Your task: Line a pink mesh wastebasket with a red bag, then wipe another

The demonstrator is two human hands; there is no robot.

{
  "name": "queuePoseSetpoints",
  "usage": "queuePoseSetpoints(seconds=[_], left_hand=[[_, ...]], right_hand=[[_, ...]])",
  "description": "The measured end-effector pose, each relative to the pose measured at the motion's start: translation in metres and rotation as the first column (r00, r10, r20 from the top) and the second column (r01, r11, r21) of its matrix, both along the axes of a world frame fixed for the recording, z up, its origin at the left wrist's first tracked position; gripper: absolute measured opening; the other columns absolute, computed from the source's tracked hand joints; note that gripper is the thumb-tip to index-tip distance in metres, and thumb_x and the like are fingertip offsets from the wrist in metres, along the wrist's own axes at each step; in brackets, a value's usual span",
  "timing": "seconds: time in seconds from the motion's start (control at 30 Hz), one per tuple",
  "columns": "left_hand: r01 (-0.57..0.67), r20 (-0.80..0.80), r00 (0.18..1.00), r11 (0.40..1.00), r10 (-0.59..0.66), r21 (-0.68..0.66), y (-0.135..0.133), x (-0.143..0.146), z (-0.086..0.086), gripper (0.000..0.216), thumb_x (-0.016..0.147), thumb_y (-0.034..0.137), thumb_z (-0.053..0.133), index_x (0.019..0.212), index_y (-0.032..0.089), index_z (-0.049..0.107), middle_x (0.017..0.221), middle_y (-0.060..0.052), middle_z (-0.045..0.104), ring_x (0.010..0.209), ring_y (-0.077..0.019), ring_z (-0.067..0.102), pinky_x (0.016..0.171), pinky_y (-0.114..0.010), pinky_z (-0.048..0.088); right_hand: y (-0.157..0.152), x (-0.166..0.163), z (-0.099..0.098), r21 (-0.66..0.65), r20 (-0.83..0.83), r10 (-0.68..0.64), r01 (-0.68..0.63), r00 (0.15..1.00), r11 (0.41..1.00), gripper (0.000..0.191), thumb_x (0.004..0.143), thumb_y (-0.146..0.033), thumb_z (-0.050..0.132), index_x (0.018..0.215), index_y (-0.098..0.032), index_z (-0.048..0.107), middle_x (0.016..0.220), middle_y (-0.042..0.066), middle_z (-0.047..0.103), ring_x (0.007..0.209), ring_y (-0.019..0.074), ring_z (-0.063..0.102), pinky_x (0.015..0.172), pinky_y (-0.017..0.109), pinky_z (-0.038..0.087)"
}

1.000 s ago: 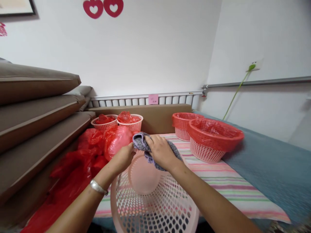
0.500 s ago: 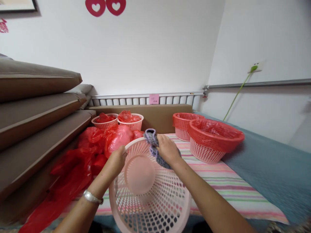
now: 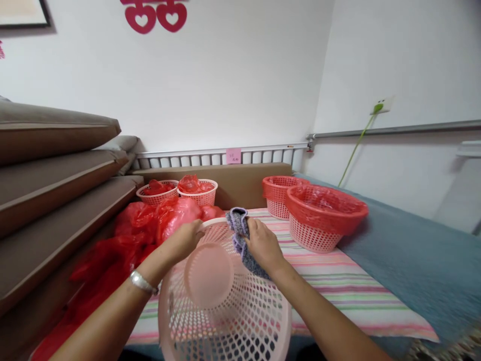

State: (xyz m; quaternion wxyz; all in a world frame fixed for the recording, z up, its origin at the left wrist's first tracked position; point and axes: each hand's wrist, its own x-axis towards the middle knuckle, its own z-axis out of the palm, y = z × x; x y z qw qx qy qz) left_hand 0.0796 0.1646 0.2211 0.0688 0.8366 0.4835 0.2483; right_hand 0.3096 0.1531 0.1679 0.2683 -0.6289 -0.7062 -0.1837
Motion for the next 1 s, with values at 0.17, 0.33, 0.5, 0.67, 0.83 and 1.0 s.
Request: queuePoseSetpoints(seconds=[0.17,0.33,0.5,0.67,0.83,1.0], left_hand=[[0.118,-0.061,0.991,0.993,-0.119,-0.022,0.005,0.012,0.005,0.017,0.083,0.022,0.045,0.088,0.016,0.061,0.087,-0.008,0.07,0.077,-0.0201,0.062,0.07,-0.028,0.043],[0.101,-0.091,0.99,0.994,-0.105,-0.043,0.001,0.011,-0.005,0.025,0.086,0.022,0.041,0.087,0.015,0.065,0.092,-0.01,0.072,0.085,-0.0222,0.063,0.077,-0.029,0.045],[-0.039,-0.079,0.996,0.999,0.038,-0.003,-0.006,0.009,-0.006,0.022,0.083,0.017,0.043,0.094,0.015,0.062,0.096,-0.012,0.07,0.09,-0.0243,0.063,0.076,-0.03,0.044],[-0.196,-0.056,0.979,0.98,0.195,-0.017,-0.007,-0.001,-0.007,0.016,0.085,0.019,0.042,0.084,0.013,0.057,0.077,-0.011,0.068,0.072,-0.0222,0.063,0.064,-0.028,0.042],[-0.239,-0.039,0.971,0.97,0.238,-0.037,-0.003,-0.006,-0.013,0.014,0.086,0.016,0.043,0.077,0.015,0.054,0.075,-0.009,0.066,0.07,-0.0188,0.062,0.063,-0.025,0.04],[-0.242,-0.036,0.97,0.97,0.241,-0.021,-0.006,-0.005,-0.013,0.012,0.085,0.016,0.044,0.077,0.016,0.054,0.074,-0.008,0.065,0.069,-0.0185,0.06,0.061,-0.026,0.037]], right_hand=[[-0.005,-0.029,0.013,0.07,0.062,0.147,-0.151,0.987,0.986,0.03,0.086,-0.025,0.05,0.114,-0.015,0.047,0.1,0.01,0.055,0.091,0.0239,0.047,0.077,0.034,0.036],[-0.003,-0.054,0.018,0.14,0.127,0.285,-0.301,0.95,0.943,0.031,0.089,-0.018,0.04,0.119,-0.017,0.046,0.102,0.01,0.054,0.092,0.0233,0.044,0.08,0.036,0.034],[0.008,-0.054,0.016,0.126,0.091,0.255,-0.265,0.963,0.956,0.028,0.089,-0.017,0.039,0.116,-0.018,0.047,0.102,0.009,0.055,0.092,0.0225,0.046,0.078,0.034,0.034],[0.017,-0.018,-0.008,-0.038,-0.059,0.023,-0.026,0.998,0.999,0.023,0.088,-0.029,0.048,0.106,-0.015,0.048,0.1,0.01,0.057,0.092,0.0235,0.052,0.073,0.032,0.036],[0.009,0.012,-0.04,-0.196,-0.172,-0.15,0.116,0.974,0.974,0.03,0.09,-0.038,0.046,0.108,-0.013,0.045,0.098,0.012,0.06,0.089,0.0231,0.059,0.064,0.028,0.037],[0.01,0.014,-0.041,-0.176,-0.176,-0.124,0.093,0.976,0.98,0.033,0.09,-0.039,0.046,0.109,-0.012,0.046,0.099,0.012,0.061,0.09,0.0232,0.059,0.067,0.028,0.039]])
